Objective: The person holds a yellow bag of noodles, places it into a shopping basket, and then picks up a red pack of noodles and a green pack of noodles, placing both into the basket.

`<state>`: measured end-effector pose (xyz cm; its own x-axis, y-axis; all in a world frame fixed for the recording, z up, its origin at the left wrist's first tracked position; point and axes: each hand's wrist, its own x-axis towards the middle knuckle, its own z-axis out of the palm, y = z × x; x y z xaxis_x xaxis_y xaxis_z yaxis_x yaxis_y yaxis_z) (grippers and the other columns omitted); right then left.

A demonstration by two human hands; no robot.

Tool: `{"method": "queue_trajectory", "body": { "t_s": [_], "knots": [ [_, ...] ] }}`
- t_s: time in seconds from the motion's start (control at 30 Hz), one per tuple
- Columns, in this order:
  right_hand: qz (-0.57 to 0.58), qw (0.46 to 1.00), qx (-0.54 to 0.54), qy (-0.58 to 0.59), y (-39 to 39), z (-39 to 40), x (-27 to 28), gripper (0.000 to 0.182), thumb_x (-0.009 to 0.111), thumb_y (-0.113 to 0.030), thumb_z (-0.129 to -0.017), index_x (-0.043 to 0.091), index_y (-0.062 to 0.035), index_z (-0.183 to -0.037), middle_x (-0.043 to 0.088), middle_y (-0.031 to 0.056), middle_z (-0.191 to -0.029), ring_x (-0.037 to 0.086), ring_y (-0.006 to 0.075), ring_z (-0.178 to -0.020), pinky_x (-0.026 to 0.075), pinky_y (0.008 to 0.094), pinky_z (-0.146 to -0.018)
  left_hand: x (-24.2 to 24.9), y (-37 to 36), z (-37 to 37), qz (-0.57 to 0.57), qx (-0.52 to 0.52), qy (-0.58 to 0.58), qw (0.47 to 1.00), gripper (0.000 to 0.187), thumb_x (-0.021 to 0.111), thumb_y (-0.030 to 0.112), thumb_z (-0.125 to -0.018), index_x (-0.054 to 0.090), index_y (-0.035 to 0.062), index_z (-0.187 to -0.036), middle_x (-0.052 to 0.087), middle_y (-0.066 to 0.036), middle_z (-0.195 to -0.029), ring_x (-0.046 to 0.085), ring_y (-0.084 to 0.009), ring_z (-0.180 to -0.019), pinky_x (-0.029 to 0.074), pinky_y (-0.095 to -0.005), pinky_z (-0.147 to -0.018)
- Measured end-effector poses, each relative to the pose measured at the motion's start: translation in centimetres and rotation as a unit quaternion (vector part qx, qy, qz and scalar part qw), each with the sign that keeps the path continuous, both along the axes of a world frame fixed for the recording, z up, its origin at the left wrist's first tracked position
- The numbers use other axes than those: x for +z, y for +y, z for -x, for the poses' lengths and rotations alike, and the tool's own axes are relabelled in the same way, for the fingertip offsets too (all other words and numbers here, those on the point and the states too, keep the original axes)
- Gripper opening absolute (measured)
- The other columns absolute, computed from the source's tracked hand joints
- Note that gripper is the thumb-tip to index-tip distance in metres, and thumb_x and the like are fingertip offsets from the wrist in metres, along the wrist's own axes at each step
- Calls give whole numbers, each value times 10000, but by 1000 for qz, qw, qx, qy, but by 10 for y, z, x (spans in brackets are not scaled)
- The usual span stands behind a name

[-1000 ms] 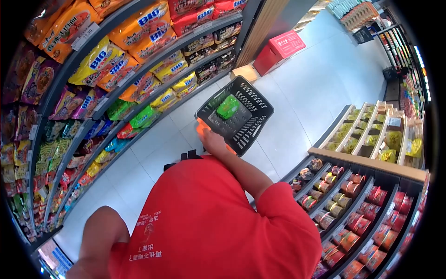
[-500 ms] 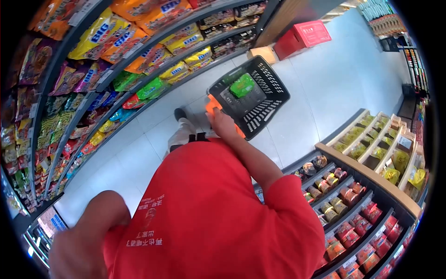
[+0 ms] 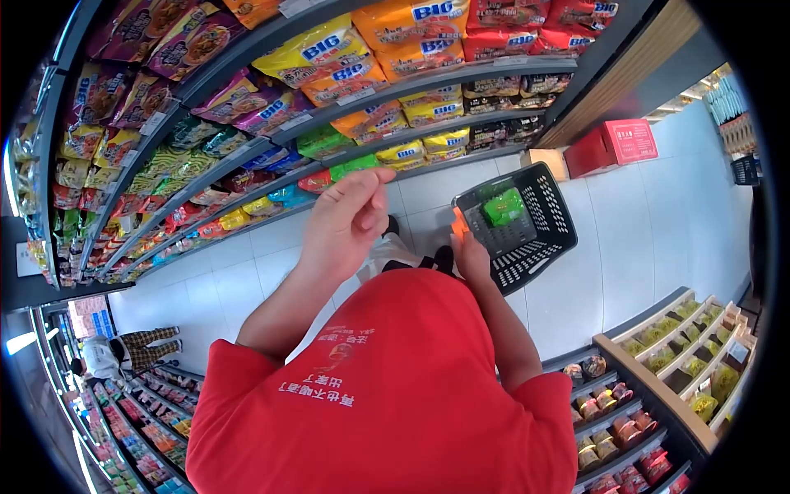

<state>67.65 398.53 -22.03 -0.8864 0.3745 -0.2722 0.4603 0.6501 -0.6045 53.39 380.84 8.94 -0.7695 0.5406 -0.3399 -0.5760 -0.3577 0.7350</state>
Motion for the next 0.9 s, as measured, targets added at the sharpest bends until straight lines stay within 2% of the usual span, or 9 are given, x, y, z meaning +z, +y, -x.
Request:
{"method": "queue_trajectory", "body": {
  "t_s": [0.03,0.13,0.23,0.33,0.43,0.53,0.83,0.9],
  "knots": [
    [-5,1000,0,1,0,1,0,430,481,-412,-982,547,-18,-1140,671,214,-905,645,428,-811,511,516,-673,1,-1,1,-5,0,-6,1000,213,526,199,-1003,637,47,-1101,546,30,-762,382,-55,-597,315,-212,-523],
    [12,999,-16,25,-3,1,-2,399,479,-403,-979,530,-7,-996,650,269,-827,623,471,-788,477,568,-691,4,-5,2,-18,0,-21,1000,232,522,208,-1006,635,41,-1120,559,36,-752,375,-52,-583,309,-214,-509],
    [8,999,-15,35,-3,0,-2,397,480,-400,-980,527,-6,-982,645,275,-818,619,475,-781,475,570,-688,7,-11,1,-32,-9,-27,999,232,520,208,-1007,639,44,-1120,560,34,-752,372,-51,-581,302,-213,-497],
    [-17,1000,0,18,-2,0,-9,441,467,-421,-987,541,-5,-1112,663,251,-823,640,453,-754,508,539,-659,6,-19,1,-40,-4,-33,999,232,521,205,-1005,639,45,-1126,562,33,-753,369,-50,-580,298,-212,-490],
    [-13,1000,5,10,-2,1,-10,438,463,-414,-990,536,2,-1109,662,259,-829,641,456,-766,508,544,-670,7,-26,-1,-48,7,-40,998,234,523,202,-1004,637,43,-1131,565,33,-756,367,-52,-579,299,-211,-490],
    [10,1000,-7,22,-1,2,-5,406,478,-404,-984,516,-1,-951,637,292,-804,609,492,-775,467,580,-686,7,-31,-3,-52,15,-41,998,233,523,199,-1003,637,41,-1130,567,32,-760,368,-52,-581,299,-212,-489],
    [9,999,-6,43,-2,0,-6,388,485,-374,-987,511,11,-950,629,302,-783,607,497,-757,470,572,-661,6,-31,-3,-42,-6,-28,999,226,515,192,-1001,634,29,-1102,573,5,-768,383,-64,-579,314,-221,-502],
    [10,999,-1,46,-1,-1,-8,394,483,-370,-988,522,22,-1006,630,304,-787,610,492,-762,477,568,-670,-1,-30,1,12,-57,3,998,178,534,189,-993,622,35,-1009,568,-16,-767,415,-68,-584,339,-226,-512]
  ]
}}
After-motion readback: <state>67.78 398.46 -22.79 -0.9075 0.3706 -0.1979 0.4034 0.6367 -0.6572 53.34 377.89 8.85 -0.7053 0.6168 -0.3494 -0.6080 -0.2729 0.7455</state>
